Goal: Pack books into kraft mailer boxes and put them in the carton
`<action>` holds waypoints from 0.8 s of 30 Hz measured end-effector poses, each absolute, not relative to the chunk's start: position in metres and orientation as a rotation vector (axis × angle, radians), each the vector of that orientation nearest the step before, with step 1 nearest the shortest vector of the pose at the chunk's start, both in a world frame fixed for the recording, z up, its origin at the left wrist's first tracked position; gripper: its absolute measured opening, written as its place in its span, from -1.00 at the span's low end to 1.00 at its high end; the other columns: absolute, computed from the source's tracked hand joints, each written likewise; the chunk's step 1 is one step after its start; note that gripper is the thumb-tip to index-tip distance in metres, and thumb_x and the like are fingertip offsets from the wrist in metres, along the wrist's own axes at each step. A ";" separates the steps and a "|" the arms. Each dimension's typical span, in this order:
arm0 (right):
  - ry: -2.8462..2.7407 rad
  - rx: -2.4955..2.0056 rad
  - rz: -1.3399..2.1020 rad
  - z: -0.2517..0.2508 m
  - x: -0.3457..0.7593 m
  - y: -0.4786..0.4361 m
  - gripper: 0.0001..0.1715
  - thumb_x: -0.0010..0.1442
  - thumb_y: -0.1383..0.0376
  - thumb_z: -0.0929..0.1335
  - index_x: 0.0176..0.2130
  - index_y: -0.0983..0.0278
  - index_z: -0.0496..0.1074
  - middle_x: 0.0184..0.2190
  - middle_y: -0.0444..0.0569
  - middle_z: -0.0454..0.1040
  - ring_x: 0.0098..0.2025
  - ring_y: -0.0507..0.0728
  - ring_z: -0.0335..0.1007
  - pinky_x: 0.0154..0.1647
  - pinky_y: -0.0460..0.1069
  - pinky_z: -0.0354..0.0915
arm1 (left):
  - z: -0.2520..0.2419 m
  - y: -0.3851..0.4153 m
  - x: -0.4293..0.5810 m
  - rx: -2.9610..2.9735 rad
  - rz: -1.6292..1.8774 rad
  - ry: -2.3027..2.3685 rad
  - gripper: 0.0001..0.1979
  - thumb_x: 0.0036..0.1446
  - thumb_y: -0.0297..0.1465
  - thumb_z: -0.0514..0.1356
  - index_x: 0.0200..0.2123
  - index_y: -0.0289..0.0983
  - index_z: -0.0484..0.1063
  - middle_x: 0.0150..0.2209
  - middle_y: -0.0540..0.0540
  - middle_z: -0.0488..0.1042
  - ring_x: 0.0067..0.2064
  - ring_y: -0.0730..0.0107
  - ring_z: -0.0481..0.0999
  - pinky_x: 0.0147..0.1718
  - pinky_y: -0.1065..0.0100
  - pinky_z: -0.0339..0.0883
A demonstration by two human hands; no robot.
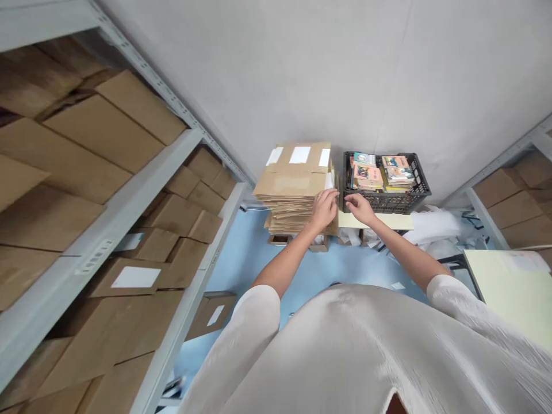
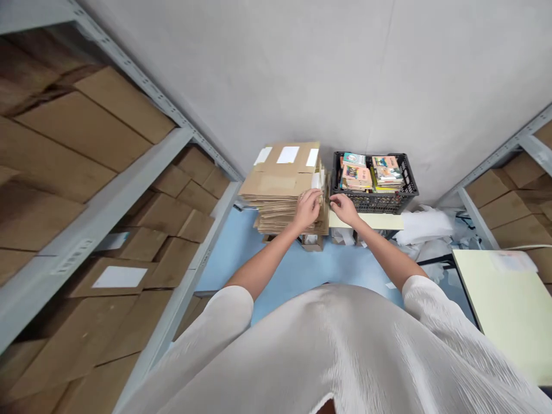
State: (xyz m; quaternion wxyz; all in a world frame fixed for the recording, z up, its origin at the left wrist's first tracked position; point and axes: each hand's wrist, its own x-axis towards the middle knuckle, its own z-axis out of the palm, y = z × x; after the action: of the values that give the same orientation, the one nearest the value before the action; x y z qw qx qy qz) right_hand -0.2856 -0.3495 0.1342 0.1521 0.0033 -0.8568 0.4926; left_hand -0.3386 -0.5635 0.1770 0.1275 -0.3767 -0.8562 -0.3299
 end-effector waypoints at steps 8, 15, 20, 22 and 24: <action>-2.581 0.307 1.061 0.167 -0.340 -0.435 -0.41 0.28 0.28 0.44 0.28 0.20 0.48 0.26 0.19 0.43 0.19 0.36 0.49 0.32 0.26 0.45 | 0.179 -0.673 -0.383 -0.749 -0.797 -2.666 -0.40 0.34 -0.50 0.08 0.41 -0.21 0.44 0.47 -0.29 0.42 0.52 -0.03 0.34 0.51 -0.10 0.17; -2.605 0.360 0.833 0.173 -0.350 -0.448 -0.55 0.37 0.33 0.37 0.20 0.24 0.60 0.24 0.25 0.53 0.29 0.44 0.44 0.39 0.38 0.34 | 0.172 -0.691 -0.379 -0.754 -0.791 -2.731 -0.46 0.44 -0.42 0.05 0.41 -0.19 0.45 0.46 -0.26 0.47 0.50 0.04 0.39 0.52 -0.05 0.09; -2.597 0.443 0.776 0.185 -0.350 -0.442 -0.61 0.55 0.23 0.28 0.03 0.19 0.70 0.12 0.17 0.68 0.13 0.36 0.54 0.31 0.34 0.41 | 0.170 -0.686 -0.382 -0.750 -0.884 -2.639 -0.52 0.45 -0.41 0.05 0.33 -0.18 0.52 0.39 -0.29 0.53 0.42 -0.06 0.46 0.48 -0.16 0.09; -2.559 0.417 0.788 0.189 -0.349 -0.441 -0.58 0.56 0.20 0.26 0.04 0.19 0.71 0.10 0.17 0.69 0.12 0.36 0.54 0.30 0.34 0.43 | 0.171 -0.683 -0.384 -0.751 -0.917 -2.600 -0.52 0.44 -0.42 0.05 0.32 -0.16 0.53 0.37 -0.29 0.55 0.42 -0.07 0.45 0.48 -0.17 0.09; -2.503 0.377 0.808 0.191 -0.347 -0.440 -0.56 0.57 0.18 0.25 0.06 0.17 0.70 0.09 0.16 0.69 0.13 0.35 0.54 0.30 0.34 0.44 | 0.175 -0.680 -0.387 -0.769 -0.928 -2.577 -0.50 0.43 -0.44 0.05 0.33 -0.16 0.53 0.36 -0.30 0.55 0.43 -0.07 0.44 0.49 -0.19 0.08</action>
State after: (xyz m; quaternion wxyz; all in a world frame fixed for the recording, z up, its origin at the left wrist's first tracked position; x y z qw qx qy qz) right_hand -0.3466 -0.4396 0.1909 0.2400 0.1377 -0.9145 0.2951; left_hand -0.3868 -0.6804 0.1753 0.1480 -0.2673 -0.8959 -0.3226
